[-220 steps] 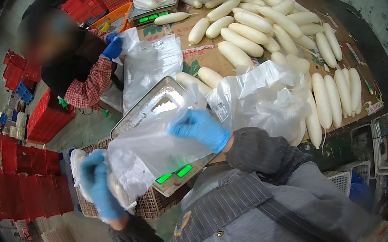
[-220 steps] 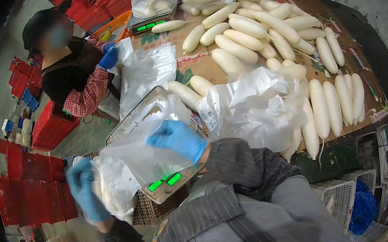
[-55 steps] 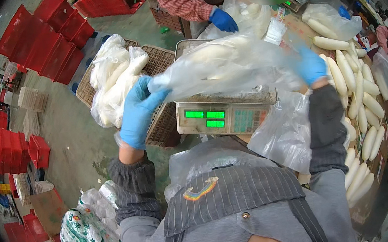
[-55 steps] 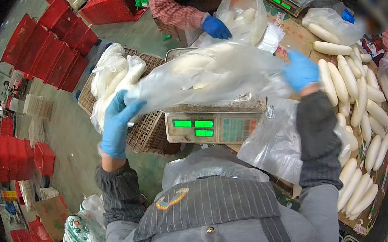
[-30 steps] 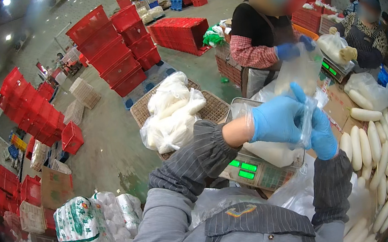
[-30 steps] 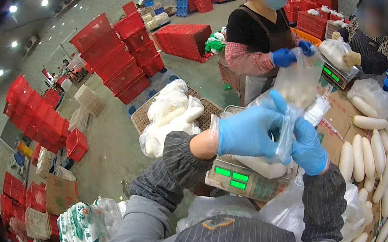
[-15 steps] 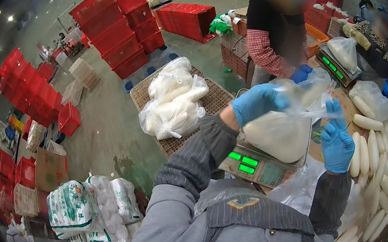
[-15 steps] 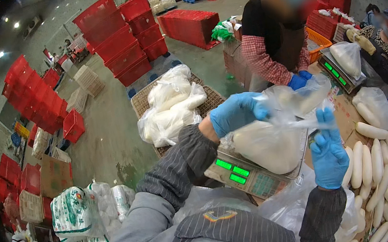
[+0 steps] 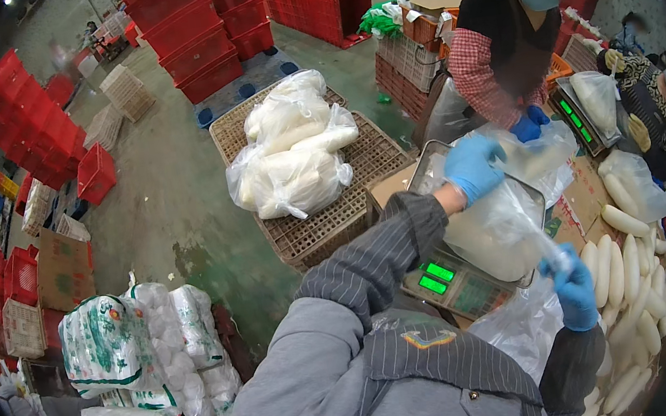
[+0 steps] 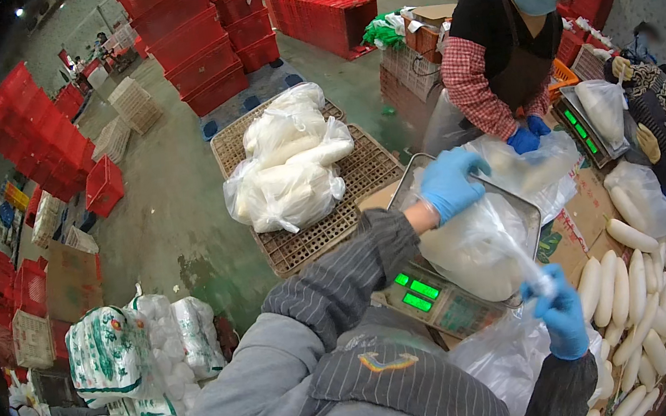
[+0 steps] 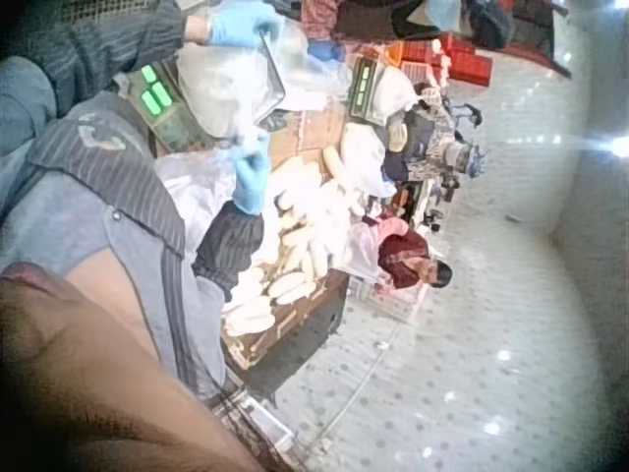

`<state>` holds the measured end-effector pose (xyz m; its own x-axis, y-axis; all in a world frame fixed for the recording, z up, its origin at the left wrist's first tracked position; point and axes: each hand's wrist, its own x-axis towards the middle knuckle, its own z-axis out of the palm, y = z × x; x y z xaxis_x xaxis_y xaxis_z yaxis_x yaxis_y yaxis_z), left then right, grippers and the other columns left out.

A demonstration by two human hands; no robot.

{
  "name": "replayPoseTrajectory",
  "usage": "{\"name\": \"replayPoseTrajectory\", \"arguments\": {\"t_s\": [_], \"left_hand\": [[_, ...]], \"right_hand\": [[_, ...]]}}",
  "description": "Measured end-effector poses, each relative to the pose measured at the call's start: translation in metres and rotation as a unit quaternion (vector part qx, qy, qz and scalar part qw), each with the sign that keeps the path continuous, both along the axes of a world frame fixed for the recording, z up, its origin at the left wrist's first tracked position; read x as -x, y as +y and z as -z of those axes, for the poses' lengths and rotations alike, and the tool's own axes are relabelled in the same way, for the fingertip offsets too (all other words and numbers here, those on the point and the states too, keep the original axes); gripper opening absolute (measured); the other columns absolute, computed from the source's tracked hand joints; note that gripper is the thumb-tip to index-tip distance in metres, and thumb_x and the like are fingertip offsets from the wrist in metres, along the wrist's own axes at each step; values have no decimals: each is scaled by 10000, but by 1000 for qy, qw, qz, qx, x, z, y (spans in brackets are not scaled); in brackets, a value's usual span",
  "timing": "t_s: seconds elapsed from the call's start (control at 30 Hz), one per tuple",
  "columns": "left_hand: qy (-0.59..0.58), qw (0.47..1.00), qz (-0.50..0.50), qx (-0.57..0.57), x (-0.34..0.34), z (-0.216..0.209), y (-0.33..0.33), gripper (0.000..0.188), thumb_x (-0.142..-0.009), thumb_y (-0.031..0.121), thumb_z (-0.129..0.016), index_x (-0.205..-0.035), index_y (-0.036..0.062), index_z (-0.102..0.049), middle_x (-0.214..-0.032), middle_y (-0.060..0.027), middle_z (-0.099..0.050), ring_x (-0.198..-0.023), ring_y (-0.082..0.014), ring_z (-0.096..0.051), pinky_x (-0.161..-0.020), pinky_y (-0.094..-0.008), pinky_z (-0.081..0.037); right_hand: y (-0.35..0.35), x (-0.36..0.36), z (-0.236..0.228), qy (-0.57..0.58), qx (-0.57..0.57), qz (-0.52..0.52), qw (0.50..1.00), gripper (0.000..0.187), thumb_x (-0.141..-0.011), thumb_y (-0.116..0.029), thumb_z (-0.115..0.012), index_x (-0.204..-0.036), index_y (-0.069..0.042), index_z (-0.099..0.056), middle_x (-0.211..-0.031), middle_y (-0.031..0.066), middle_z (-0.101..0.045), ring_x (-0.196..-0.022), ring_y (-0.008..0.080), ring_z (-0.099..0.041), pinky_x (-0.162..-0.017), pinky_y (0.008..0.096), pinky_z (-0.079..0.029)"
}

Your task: The person repeatedly picks up white radishes, places them into a plastic bag, weighs the bag on a digital scale, and sets the bag aside. The process is repeated continuously with new bags and radishes.

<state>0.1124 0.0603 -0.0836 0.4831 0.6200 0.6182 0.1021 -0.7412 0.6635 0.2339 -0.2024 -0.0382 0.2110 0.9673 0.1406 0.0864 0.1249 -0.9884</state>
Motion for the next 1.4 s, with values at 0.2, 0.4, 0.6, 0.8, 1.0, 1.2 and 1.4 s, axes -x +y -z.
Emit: {"name": "replayPoseTrajectory", "arguments": {"t_s": [0.2, 0.4, 0.6, 0.8, 1.0, 1.2, 1.4], "left_hand": [[-92, 951, 263, 134, 5, -26, -22, 214, -790, 199, -699, -951, 64, -654, -913, -101, -649, -828, -197, -633, -744, -325, -502], [-81, 995, 13, -48, 66, -78, 114, 230, -883, 274, -575, -907, 58, -650, -873, -140, -665, -804, -274, -653, -672, -390, -521], [71, 990, -118, -20, 155, -67, 244, 373, -858, 410, -592, -939, 50, -646, -855, -160, -669, -771, -310, -641, -677, -383, -497], [368, 904, -214, -44, 270, 78, 330, 300, -835, 166, -527, -1089, 37, -622, -1066, -229, -625, -991, -359, -596, -835, -393, -468], [199, 874, 213, 388, 178, -3, 174, 298, -876, 92, -576, -1154, -16, -588, -1026, -61, -624, -946, -160, -578, -880, -263, -432], [288, 583, 662, 373, 105, -53, 6, 472, -844, 321, -673, -1123, -55, -605, -1148, -198, -628, -983, -256, -638, -860, -349, -498], [302, 601, 598, 436, 46, -35, -103, 432, -916, 195, -600, -1274, -26, -500, -1285, -129, -549, -1134, -204, -550, -959, -335, -447]], "right_hand": [[87, 30, -68, 22, -225, -73, 971, 476, -862, -216, -567, -1251, 38, -460, -1226, 148, -506, -1174, 257, -487, -1082, 398, -314], [85, 51, -135, -287, -86, 88, 950, 558, -880, -198, -554, -1382, -14, -396, -1416, 144, -416, -1205, 255, -481, -1057, 362, -341], [-76, 6, -102, -243, 24, 319, 916, 471, -963, -221, -469, -1383, -19, -406, -1402, 87, -433, -1199, 193, -467, -1042, 308, -340], [-167, 26, -46, -111, 62, 520, 844, 427, -878, -30, -516, -1300, 31, -490, -1317, 106, -509, -1160, 175, -504, -1013, 292, -394], [-190, 27, 45, -88, 150, 553, 815, 261, -884, -68, -583, -1138, -27, -623, -1108, 53, -620, -970, 140, -583, -865, 277, -468], [-110, 6, 193, -371, 186, 528, 741, 392, -776, -314, -711, -1054, -45, -651, -905, 150, -646, -864, 299, -631, -824, 383, -494], [-96, -9, 208, -332, 304, 454, 769, 229, -786, -194, -677, -974, -66, -652, -912, 110, -624, -880, 313, -594, -772, 381, -484]]}}
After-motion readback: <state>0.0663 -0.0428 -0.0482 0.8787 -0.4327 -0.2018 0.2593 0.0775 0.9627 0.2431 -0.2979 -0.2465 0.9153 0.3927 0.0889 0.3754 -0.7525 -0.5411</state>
